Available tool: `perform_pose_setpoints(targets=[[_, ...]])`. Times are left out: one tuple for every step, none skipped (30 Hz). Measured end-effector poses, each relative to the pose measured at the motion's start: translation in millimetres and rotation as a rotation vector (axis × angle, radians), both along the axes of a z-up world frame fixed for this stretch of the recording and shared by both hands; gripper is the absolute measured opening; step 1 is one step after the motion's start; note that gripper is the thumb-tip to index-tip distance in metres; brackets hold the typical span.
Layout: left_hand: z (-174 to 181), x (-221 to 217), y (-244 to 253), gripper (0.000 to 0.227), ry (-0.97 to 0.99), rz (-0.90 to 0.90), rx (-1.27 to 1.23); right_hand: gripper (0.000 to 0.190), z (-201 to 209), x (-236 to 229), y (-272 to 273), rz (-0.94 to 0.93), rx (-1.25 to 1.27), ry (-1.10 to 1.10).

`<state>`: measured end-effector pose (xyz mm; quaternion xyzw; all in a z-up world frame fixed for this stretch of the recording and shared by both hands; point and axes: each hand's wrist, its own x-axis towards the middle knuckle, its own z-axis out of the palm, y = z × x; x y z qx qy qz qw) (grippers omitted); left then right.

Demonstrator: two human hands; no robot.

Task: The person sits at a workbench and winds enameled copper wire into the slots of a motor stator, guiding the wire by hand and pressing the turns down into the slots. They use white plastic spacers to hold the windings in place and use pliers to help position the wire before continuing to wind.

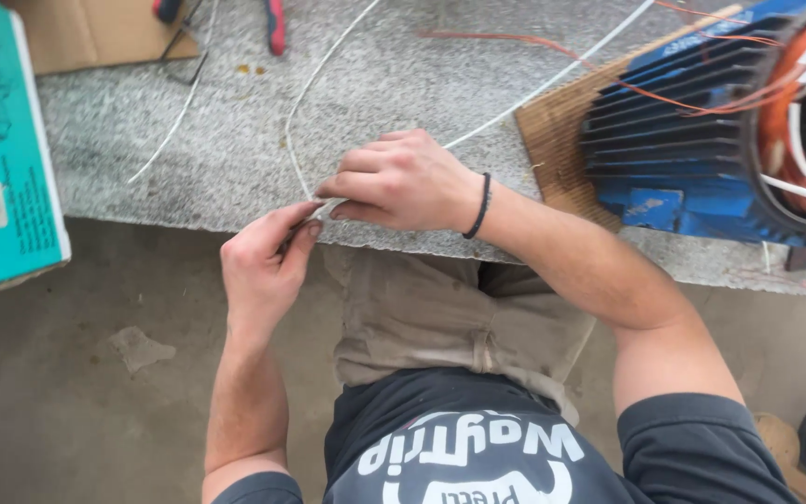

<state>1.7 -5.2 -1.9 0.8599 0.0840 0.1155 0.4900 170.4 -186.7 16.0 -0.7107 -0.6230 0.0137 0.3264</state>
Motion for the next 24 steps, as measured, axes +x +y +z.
perform_pose_setpoints(targets=[[3, 1, 0, 0.020, 0.022, 0.031, -0.025, 0.021, 3, 1, -2, 0.004, 0.026, 0.021], [4, 0, 0, 0.020, 0.010, -0.001, -0.030, 0.021, 0, 2, -5, -0.028, 0.022, 0.008], [5, 0, 0, 0.020, 0.028, 0.024, -0.013, 0.020, -2, 2, -8, -0.033, 0.055, 0.006], [5, 0, 0, 0.021, 0.046, 0.049, 0.004, 0.019, -5, 4, -11, -0.038, 0.089, 0.003], [3, -2, -2, 0.021, 0.035, 0.011, 0.001, 0.019, -8, 0, -8, -0.075, 0.085, -0.010], [0, -4, -4, 0.021, 0.021, 0.018, 0.024, 0.018, -11, -3, -7, -0.045, 0.088, -0.003], [-3, -4, -5, 0.022, 0.010, 0.006, 0.044, 0.018, -14, -7, -8, -0.035, 0.089, 0.006], [-7, -5, -4, 0.022, 0.002, -0.052, 0.039, 0.018, -19, -8, -7, -0.092, 0.083, -0.004], [-10, -7, -2, 0.019, 0.013, -0.021, -0.009, 0.017, -24, -10, -5, -0.071, 0.082, -0.038], [-12, -9, 1, 0.016, 0.026, 0.010, -0.055, 0.016, -29, -10, -3, -0.050, 0.079, -0.071], [-19, -11, 9, 0.016, 0.014, -0.044, -0.056, 0.016, -32, -7, -3, -0.103, 0.076, -0.086], [-25, -12, 17, 0.015, 0.038, 0.031, -0.132, 0.017, -34, -2, -3, -0.143, 0.039, -0.105], [-29, -15, 26, 0.014, 0.077, 0.112, -0.203, 0.019, -37, 1, -2, -0.179, 0.003, -0.111], [-44, -21, 45, 0.014, 0.080, 0.064, -0.200, 0.019, -35, 1, -9, -0.227, 0.001, -0.113], [-58, -29, 65, 0.015, 0.069, 0.077, -0.115, 0.025, -34, 0, -14, -0.371, 0.051, -0.182], [-72, -34, 86, 0.017, 0.054, 0.090, -0.031, 0.036, -33, -2, -19, -0.514, 0.099, -0.254], [-87, -36, 98, 0.017, 0.053, 0.056, -0.030, 0.036, -30, -12, -29, -0.548, 0.096, -0.258], [-102, -37, 111, 0.019, 0.028, 0.047, -0.038, 0.040, -28, -21, -37, -0.501, 0.092, -0.187], [-116, -40, 125, 0.022, 0.007, 0.043, -0.045, 0.044, -25, -33, -44, -0.449, 0.092, -0.113], [-114, -37, 111, 0.022, 0.008, 0.013, -0.042, 0.044, -20, -45, -67, -0.478, 0.093, -0.113], [-113, -36, 97, 0.025, 0.042, -0.038, -0.056, 0.041, -16, -58, -89, -0.379, 0.134, 0.017], [-112, -36, 83, 0.030, 0.075, -0.089, -0.070, 0.039, -11, -71, -109, -0.278, 0.176, 0.146], [-88, -26, 44, 0.030, 0.075, -0.104, -0.065, 0.039, -12, -82, -136, -0.293, 0.182, 0.144], [-64, -17, 5, 0.029, 0.160, -0.192, -0.030, 0.028, -14, -94, -162, -0.371, 0.259, 0.273]])
